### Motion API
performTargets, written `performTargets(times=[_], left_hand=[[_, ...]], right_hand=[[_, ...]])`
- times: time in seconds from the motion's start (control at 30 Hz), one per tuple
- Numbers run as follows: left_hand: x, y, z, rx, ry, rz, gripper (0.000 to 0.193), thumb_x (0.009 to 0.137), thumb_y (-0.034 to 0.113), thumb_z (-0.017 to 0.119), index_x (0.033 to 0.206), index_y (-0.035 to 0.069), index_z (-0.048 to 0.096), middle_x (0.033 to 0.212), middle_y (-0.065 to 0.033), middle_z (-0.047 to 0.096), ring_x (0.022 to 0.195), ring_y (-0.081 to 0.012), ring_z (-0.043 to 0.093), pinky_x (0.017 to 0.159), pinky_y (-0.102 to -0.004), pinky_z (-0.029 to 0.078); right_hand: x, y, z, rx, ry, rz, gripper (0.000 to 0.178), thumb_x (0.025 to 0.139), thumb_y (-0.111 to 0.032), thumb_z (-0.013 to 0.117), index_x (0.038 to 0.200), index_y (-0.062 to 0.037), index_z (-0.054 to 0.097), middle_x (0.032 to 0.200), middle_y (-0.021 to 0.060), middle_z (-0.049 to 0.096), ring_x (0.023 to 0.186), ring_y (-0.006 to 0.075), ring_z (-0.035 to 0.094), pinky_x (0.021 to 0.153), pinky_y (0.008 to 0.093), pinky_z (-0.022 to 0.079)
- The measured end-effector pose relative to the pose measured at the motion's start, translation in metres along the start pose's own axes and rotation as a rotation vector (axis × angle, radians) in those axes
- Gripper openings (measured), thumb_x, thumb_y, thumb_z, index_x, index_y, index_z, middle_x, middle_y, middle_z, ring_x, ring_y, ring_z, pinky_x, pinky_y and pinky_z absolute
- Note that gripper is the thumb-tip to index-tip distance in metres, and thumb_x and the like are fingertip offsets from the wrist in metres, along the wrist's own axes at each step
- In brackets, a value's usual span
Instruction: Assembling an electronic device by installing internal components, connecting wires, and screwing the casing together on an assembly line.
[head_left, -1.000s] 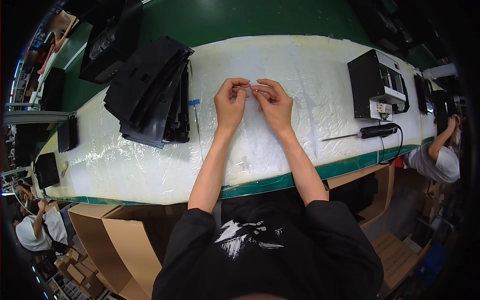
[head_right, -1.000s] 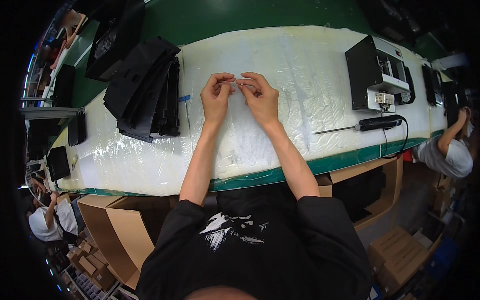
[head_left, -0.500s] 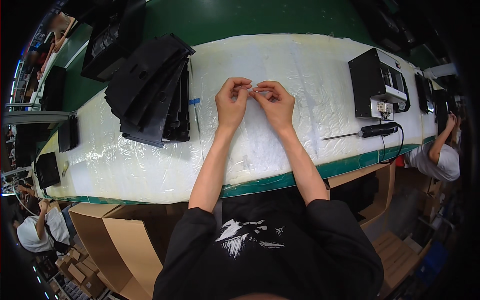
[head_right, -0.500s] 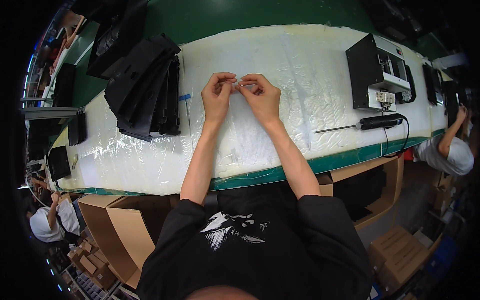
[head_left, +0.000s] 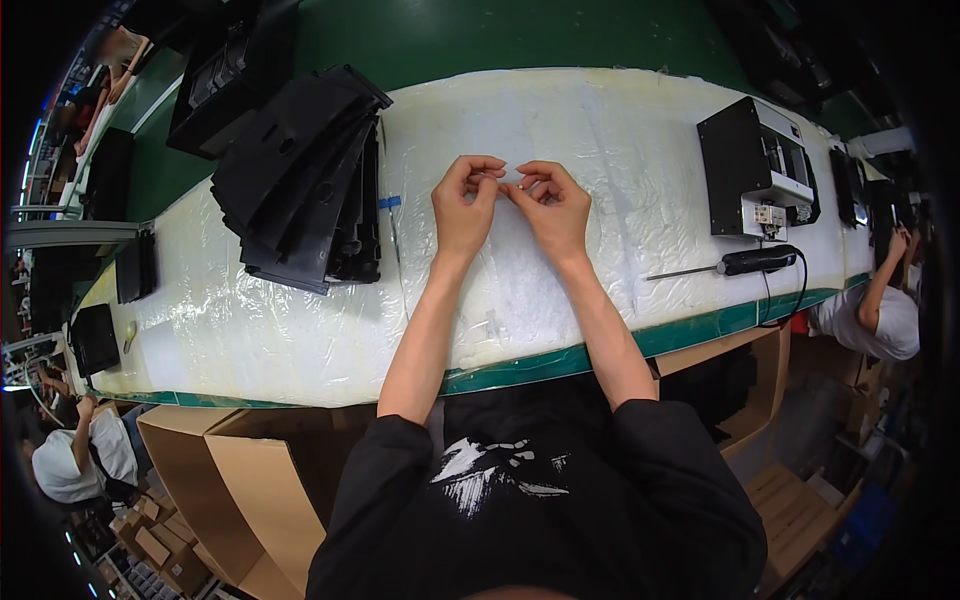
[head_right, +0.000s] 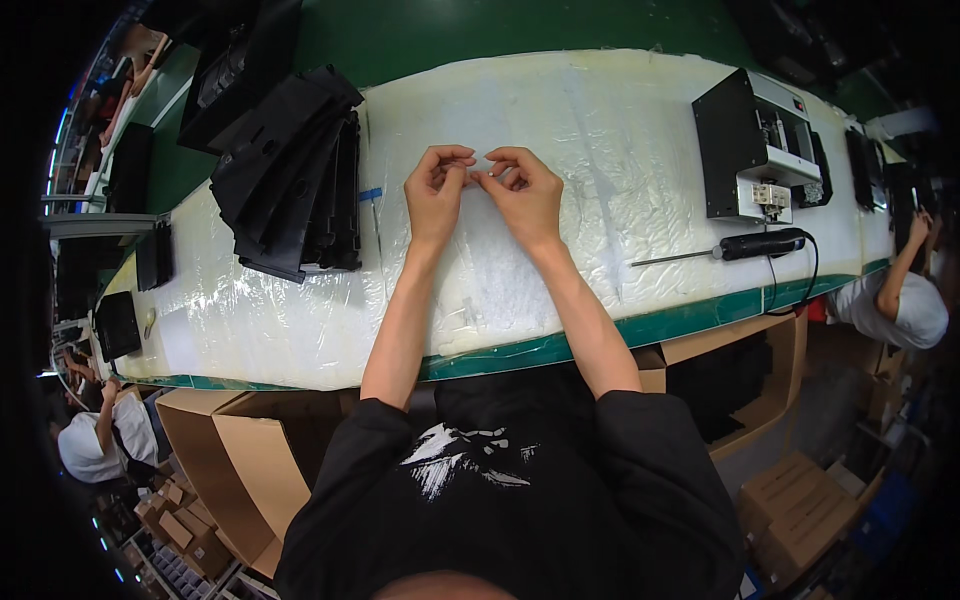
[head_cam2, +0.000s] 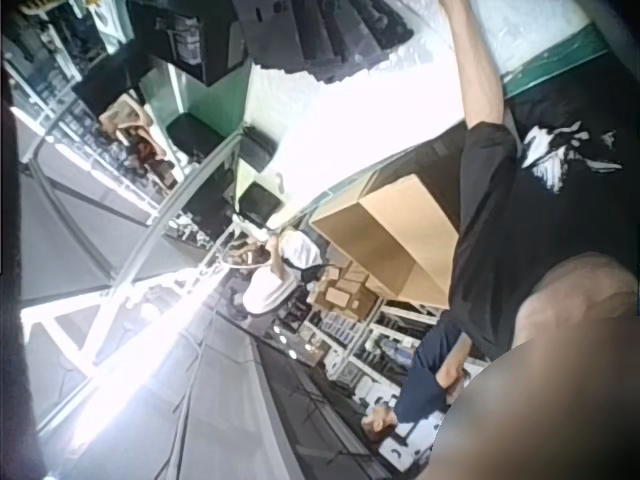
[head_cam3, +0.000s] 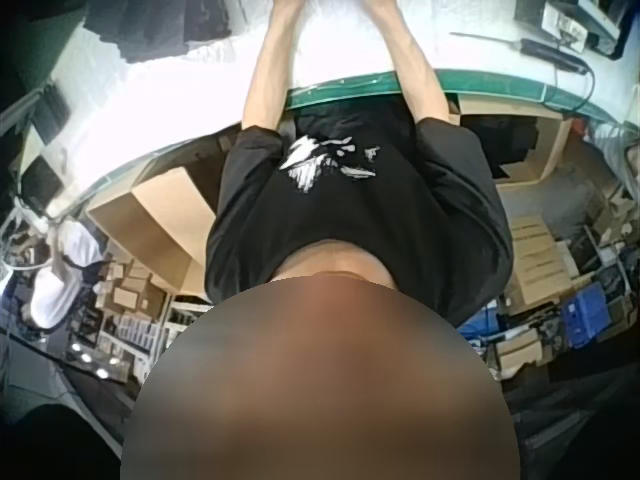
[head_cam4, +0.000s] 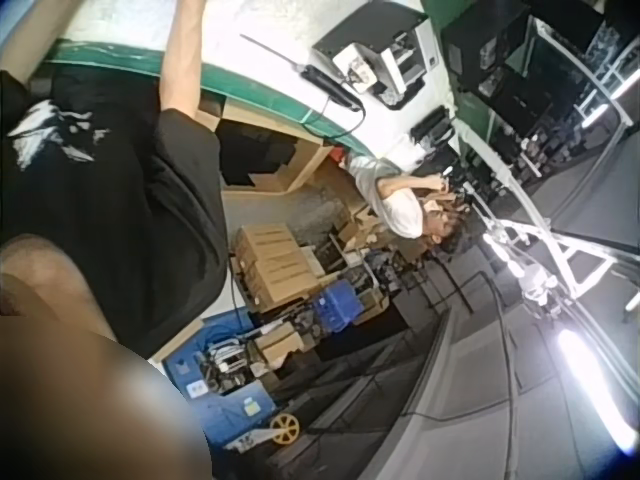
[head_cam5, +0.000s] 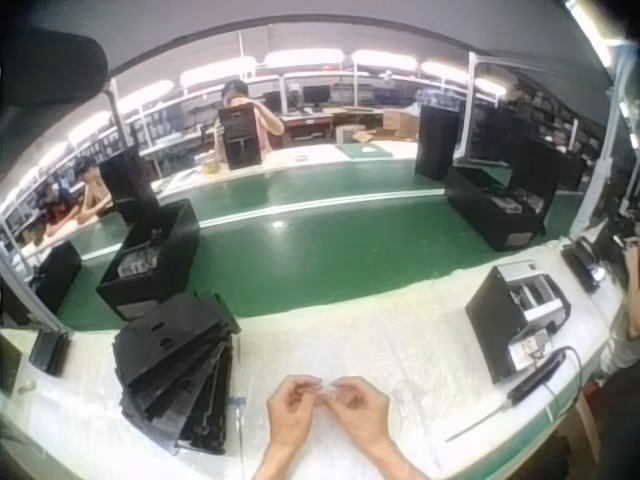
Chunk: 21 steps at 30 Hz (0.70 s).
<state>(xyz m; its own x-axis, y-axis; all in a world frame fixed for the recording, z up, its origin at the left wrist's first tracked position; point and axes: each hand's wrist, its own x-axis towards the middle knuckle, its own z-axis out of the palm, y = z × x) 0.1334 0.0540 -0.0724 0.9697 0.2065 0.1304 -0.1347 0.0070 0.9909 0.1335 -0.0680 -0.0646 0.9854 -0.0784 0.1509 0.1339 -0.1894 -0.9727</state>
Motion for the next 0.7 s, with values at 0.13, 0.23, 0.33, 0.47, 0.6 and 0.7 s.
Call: performTargets(times=[0.13,0.23,0.33,0.47,0.6,0.7], left_hand=[[0.002,-0.003,0.001,-0.026,0.023,0.021,0.015,0.081,-0.004,0.051,0.091,-0.002,0.062,0.082,-0.0090,0.066,0.072,-0.0127,0.062,0.067,-0.0251,0.051],[0.002,-0.002,0.001,-0.014,0.020,0.015,0.015,0.081,-0.004,0.051,0.091,-0.002,0.062,0.083,-0.0088,0.066,0.073,-0.0128,0.062,0.067,-0.0250,0.051],[0.002,-0.003,-0.001,-0.031,0.018,-0.004,0.015,0.081,-0.004,0.051,0.093,-0.002,0.061,0.085,-0.0089,0.065,0.075,-0.0125,0.062,0.068,-0.0246,0.050],[0.001,-0.002,-0.003,0.041,-0.012,0.018,0.017,0.086,-0.001,0.048,0.100,-0.001,0.059,0.091,-0.0069,0.063,0.080,-0.0104,0.060,0.072,-0.0233,0.049],[0.002,0.002,-0.001,0.013,-0.027,0.022,0.017,0.082,0.001,0.058,0.099,0.000,0.061,0.090,-0.0084,0.066,0.080,-0.0130,0.062,0.073,-0.0252,0.050],[0.001,0.009,-0.002,0.013,-0.093,0.029,0.024,0.083,0.004,0.062,0.106,0.000,0.058,0.094,-0.0088,0.065,0.085,-0.0132,0.062,0.077,-0.0254,0.049]], right_hand=[[0.001,-0.003,0.000,0.041,-0.003,0.031,0.022,0.073,0.002,0.071,0.093,-0.0013,0.064,0.082,0.0026,0.067,0.060,0.0027,0.050,0.056,0.0184,0.042],[0.001,-0.001,0.000,0.075,-0.017,0.050,0.021,0.076,0.003,0.068,0.096,-0.0004,0.064,0.087,0.0043,0.069,0.060,0.0029,0.050,0.056,0.0181,0.042],[0.000,-0.005,0.001,0.061,-0.032,0.040,0.022,0.078,0.003,0.064,0.100,-0.0001,0.063,0.090,0.0054,0.070,0.064,0.0034,0.055,0.056,0.0185,0.043],[-0.001,-0.007,0.001,0.141,-0.044,0.091,0.021,0.082,0.003,0.061,0.103,0.0006,0.063,0.094,0.0063,0.070,0.076,0.0055,0.062,0.053,0.0192,0.043],[-0.002,-0.006,0.000,0.204,-0.031,0.066,0.022,0.084,0.002,0.060,0.107,0.0012,0.062,0.096,0.0064,0.069,0.073,0.0063,0.062,0.052,0.0195,0.043],[-0.003,-0.008,-0.002,0.227,-0.045,0.075,0.024,0.085,0.001,0.060,0.109,0.0006,0.061,0.096,0.0065,0.069,0.066,0.0056,0.058,0.051,0.0197,0.044]])
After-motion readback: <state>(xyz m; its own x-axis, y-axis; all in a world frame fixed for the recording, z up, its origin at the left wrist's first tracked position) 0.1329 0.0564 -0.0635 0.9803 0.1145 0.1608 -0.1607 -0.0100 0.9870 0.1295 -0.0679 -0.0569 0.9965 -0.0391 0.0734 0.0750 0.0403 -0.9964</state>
